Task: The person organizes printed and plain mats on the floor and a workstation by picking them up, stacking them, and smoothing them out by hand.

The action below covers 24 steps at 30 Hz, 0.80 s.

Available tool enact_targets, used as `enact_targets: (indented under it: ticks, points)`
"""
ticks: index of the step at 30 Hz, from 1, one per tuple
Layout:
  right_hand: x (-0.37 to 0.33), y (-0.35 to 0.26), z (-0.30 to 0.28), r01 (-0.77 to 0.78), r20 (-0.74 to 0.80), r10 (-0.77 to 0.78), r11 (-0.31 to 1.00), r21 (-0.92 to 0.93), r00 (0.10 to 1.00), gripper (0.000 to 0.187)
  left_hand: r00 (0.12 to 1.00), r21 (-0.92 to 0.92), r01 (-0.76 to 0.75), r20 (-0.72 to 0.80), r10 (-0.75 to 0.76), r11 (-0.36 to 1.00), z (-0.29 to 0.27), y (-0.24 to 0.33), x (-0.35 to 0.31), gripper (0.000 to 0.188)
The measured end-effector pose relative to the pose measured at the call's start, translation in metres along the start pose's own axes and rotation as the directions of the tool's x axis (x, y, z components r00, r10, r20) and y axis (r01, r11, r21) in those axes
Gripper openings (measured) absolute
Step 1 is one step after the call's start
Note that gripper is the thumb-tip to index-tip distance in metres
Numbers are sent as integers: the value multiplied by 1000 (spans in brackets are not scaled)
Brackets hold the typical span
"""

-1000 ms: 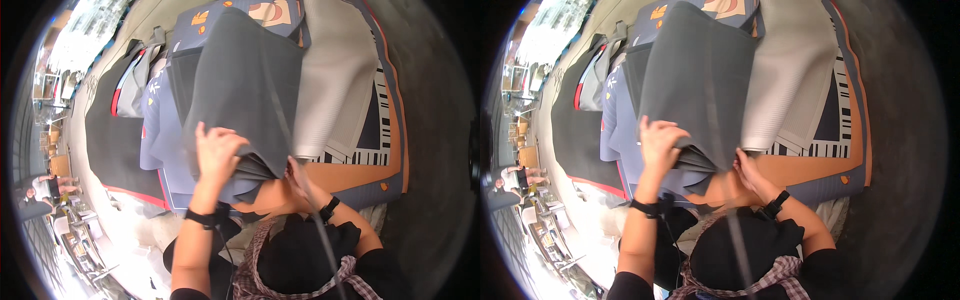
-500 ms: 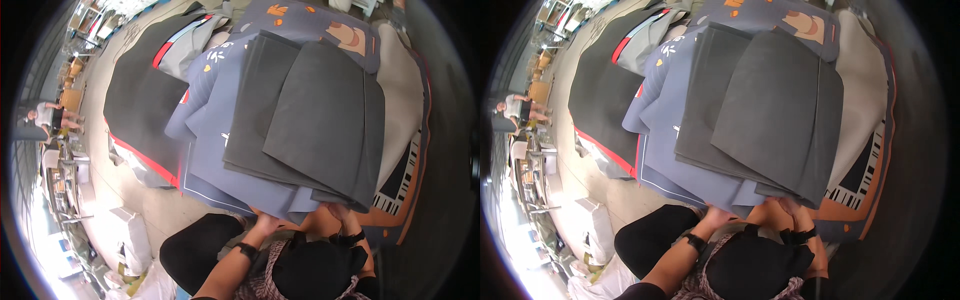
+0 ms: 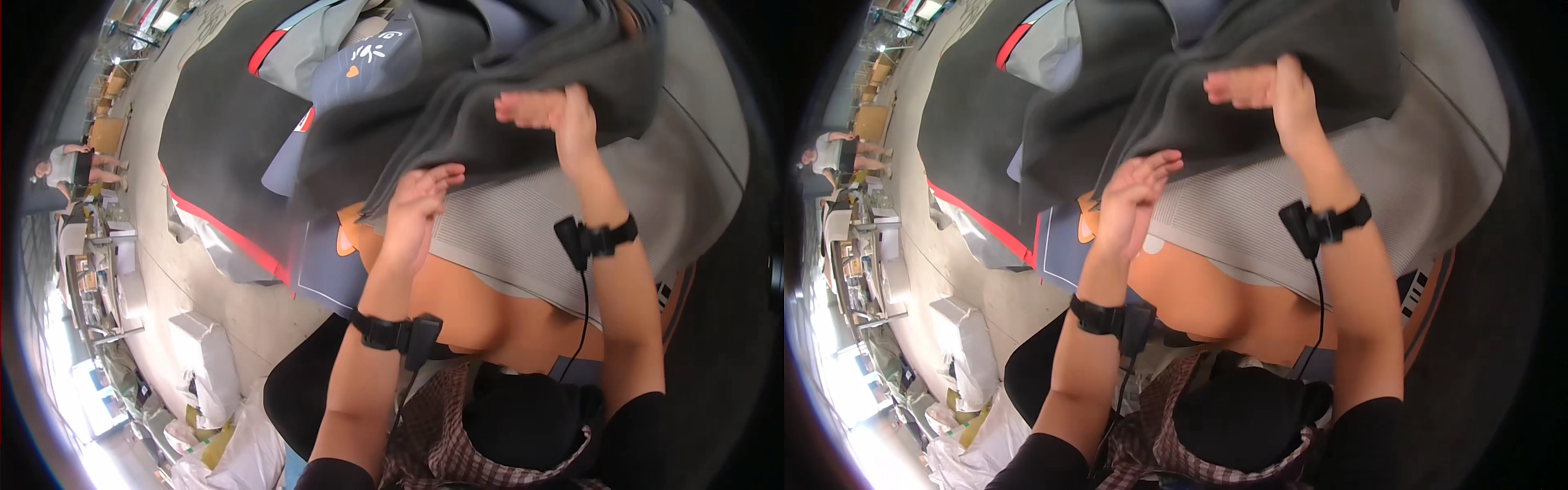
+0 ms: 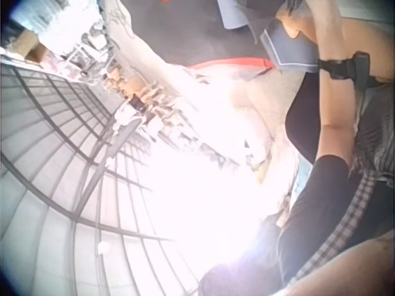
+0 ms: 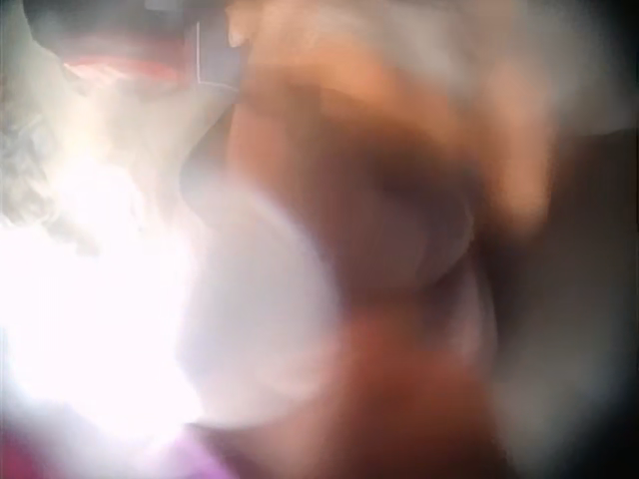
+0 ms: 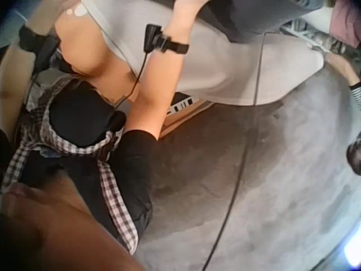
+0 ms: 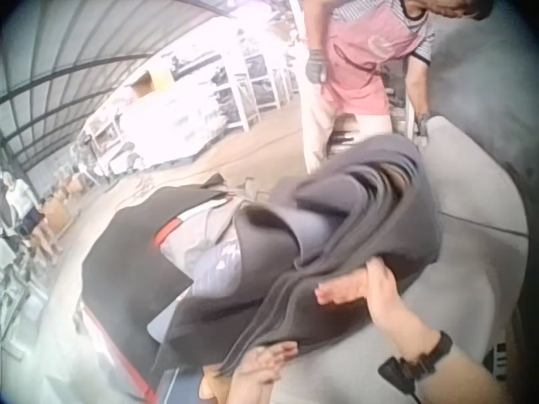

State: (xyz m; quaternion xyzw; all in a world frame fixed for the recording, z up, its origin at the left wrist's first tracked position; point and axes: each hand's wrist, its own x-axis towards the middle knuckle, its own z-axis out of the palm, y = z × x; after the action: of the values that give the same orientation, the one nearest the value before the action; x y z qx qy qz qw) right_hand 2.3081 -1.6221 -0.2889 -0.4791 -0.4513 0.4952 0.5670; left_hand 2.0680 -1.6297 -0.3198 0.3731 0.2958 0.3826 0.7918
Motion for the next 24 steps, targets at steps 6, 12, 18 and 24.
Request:
enact_targets:
  ticks: [6, 12, 18, 24]
  points:
    - [74, -15, 24, -209, -206, 181, 970, -122, 962, 62, 715, -86, 348, -620, -323, 934, -54, -53, -32, 29]
    - [99, 20, 38, -310, -277, 251, 930, -196, 928, 57, 480, -434, 302, -700, -529, 849, -109, -119, -18, 39]
    - [93, 23, 29, -297, -200, 263, 941, -163, 944, 62, 598, -511, 22, -682, -421, 859, -98, -132, 24, 45]
    - [78, 7, 22, -141, -88, 124, 962, -235, 988, 55, 818, -778, -76, -406, -407, 624, -29, -104, 12, 58]
